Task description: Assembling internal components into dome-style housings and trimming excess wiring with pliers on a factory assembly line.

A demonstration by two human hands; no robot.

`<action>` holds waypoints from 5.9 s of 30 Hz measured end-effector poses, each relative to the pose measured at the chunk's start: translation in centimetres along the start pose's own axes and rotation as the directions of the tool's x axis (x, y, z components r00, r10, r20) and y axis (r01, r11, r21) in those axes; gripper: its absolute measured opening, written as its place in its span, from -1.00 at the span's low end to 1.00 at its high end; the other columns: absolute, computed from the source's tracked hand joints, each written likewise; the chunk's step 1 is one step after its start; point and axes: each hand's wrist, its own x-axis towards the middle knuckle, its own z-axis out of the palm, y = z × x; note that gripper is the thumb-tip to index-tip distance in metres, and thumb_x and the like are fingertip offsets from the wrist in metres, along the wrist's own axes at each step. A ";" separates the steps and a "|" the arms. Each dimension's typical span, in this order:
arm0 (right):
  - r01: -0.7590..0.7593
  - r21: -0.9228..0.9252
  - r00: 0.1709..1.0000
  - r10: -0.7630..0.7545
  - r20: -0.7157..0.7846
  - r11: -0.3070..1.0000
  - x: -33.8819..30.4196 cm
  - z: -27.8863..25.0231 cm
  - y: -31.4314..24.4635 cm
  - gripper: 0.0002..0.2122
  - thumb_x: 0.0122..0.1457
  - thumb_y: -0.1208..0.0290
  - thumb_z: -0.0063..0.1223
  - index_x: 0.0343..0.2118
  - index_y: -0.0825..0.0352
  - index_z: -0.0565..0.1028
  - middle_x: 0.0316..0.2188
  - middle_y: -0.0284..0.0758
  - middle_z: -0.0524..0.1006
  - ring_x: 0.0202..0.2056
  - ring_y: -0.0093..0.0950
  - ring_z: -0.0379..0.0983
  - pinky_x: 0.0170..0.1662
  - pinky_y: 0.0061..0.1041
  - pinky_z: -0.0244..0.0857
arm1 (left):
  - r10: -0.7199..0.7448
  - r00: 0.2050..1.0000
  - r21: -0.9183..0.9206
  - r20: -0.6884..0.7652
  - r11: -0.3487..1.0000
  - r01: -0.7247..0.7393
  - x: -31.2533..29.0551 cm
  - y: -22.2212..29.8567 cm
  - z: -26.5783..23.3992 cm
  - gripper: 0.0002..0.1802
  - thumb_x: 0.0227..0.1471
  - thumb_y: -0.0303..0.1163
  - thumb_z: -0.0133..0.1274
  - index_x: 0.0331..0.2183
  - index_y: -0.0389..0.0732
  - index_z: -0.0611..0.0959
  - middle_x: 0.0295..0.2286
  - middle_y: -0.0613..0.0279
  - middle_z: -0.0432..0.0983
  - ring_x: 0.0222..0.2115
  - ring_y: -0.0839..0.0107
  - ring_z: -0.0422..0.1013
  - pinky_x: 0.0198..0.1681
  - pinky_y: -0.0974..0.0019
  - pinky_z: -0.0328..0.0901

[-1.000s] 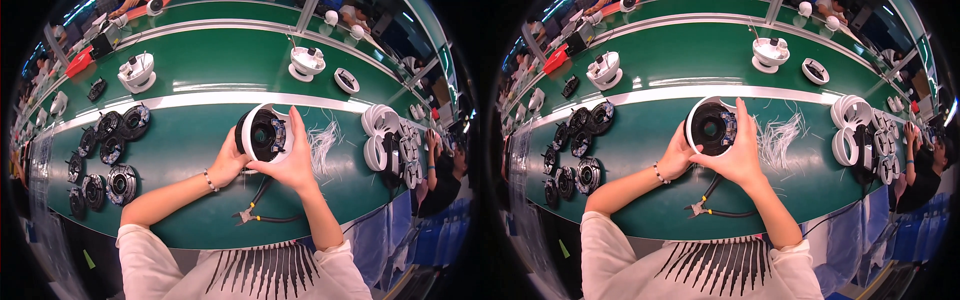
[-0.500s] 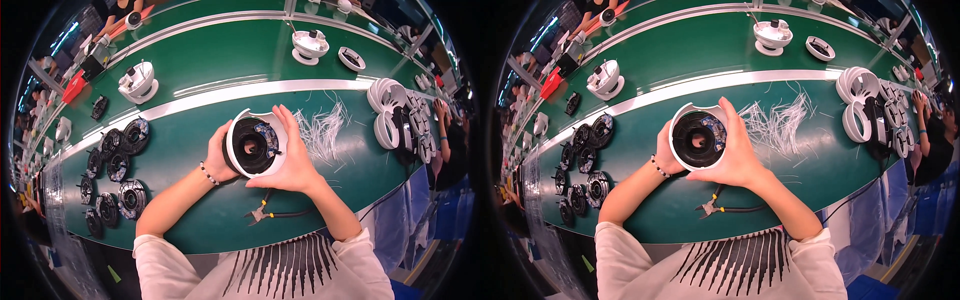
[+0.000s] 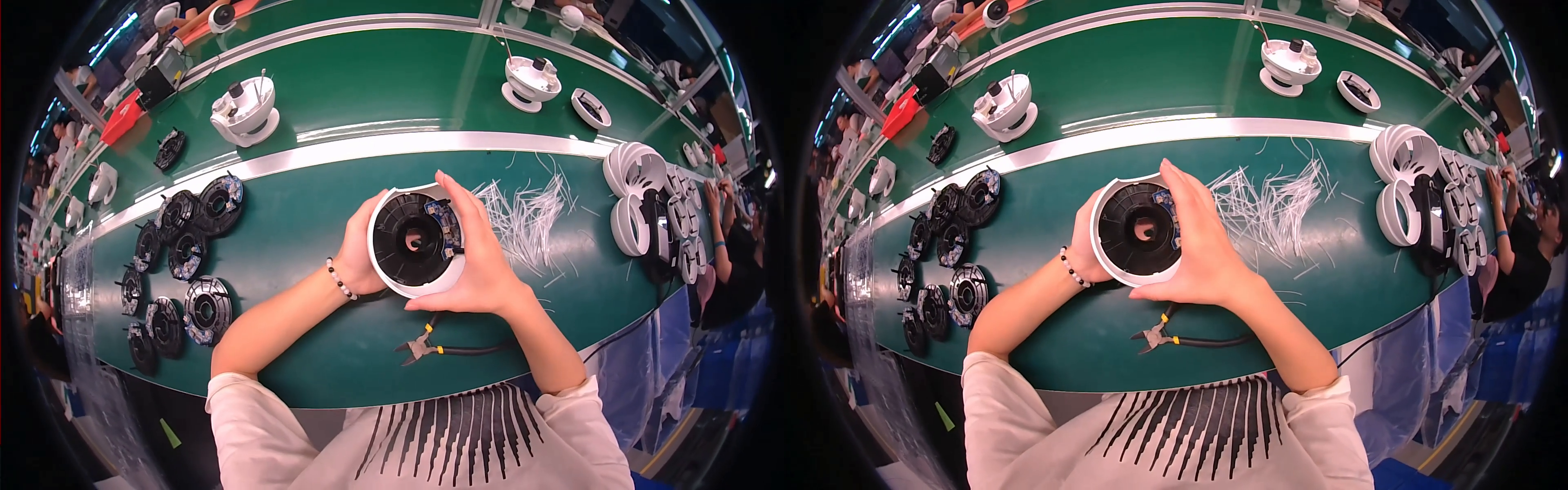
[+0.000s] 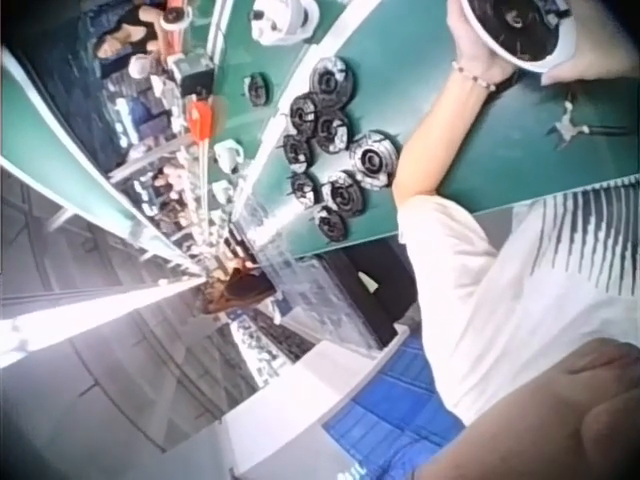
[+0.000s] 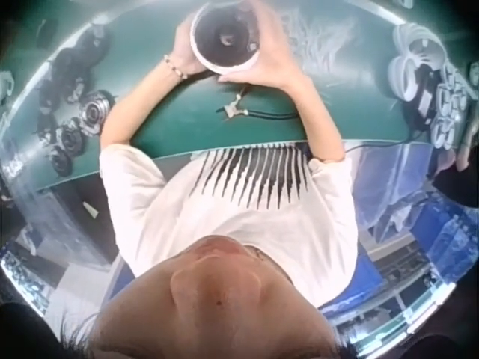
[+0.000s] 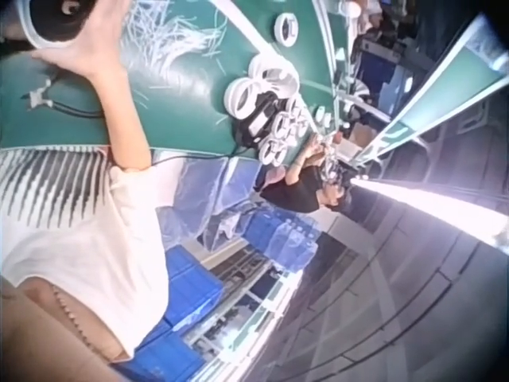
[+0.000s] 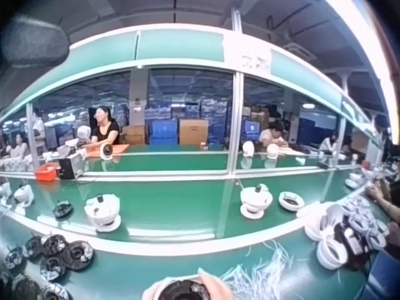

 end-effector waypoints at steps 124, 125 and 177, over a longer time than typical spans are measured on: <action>0.090 -0.016 0.897 -0.088 -0.434 0.996 -1.8 -5.7 5.4 -0.72 -0.14 0.46 -0.01 -0.31 0.43 0.38 -0.31 -0.18 0.42 -0.26 -0.26 0.34 -0.16 -0.38 0.18 | 0.101 0.978 0.526 -0.185 0.851 0.012 14.8 2.8 1.3 -0.64 0.06 -0.22 -0.25 -0.20 -0.30 0.35 -0.34 -0.01 0.40 -0.39 0.27 0.43 -0.33 0.28 0.40; 0.109 0.070 0.962 -0.088 -0.257 0.992 -1.9 -5.0 3.9 -0.69 -0.19 0.41 0.10 -0.32 0.39 0.39 -0.33 -0.20 0.42 -0.28 -0.25 0.35 -0.19 -0.38 0.21 | 0.141 0.964 0.540 -0.223 0.842 0.002 16.9 3.5 0.3 -0.63 0.06 -0.24 -0.25 -0.18 -0.32 0.32 -0.31 -0.05 0.37 -0.36 0.22 0.42 -0.30 0.27 0.39; -0.703 0.690 0.681 0.440 0.585 0.173 -4.5 -10.9 4.8 -0.34 0.03 -0.02 -0.45 -0.06 0.59 0.17 -0.27 -0.08 0.36 -0.46 -0.32 0.41 -0.44 -0.40 0.32 | 0.317 0.388 0.464 0.865 -0.799 -0.382 7.8 5.8 5.0 -0.13 -0.54 -0.62 0.19 -0.04 -0.21 0.25 -0.15 0.05 0.29 -0.21 0.11 0.28 -0.17 0.25 0.21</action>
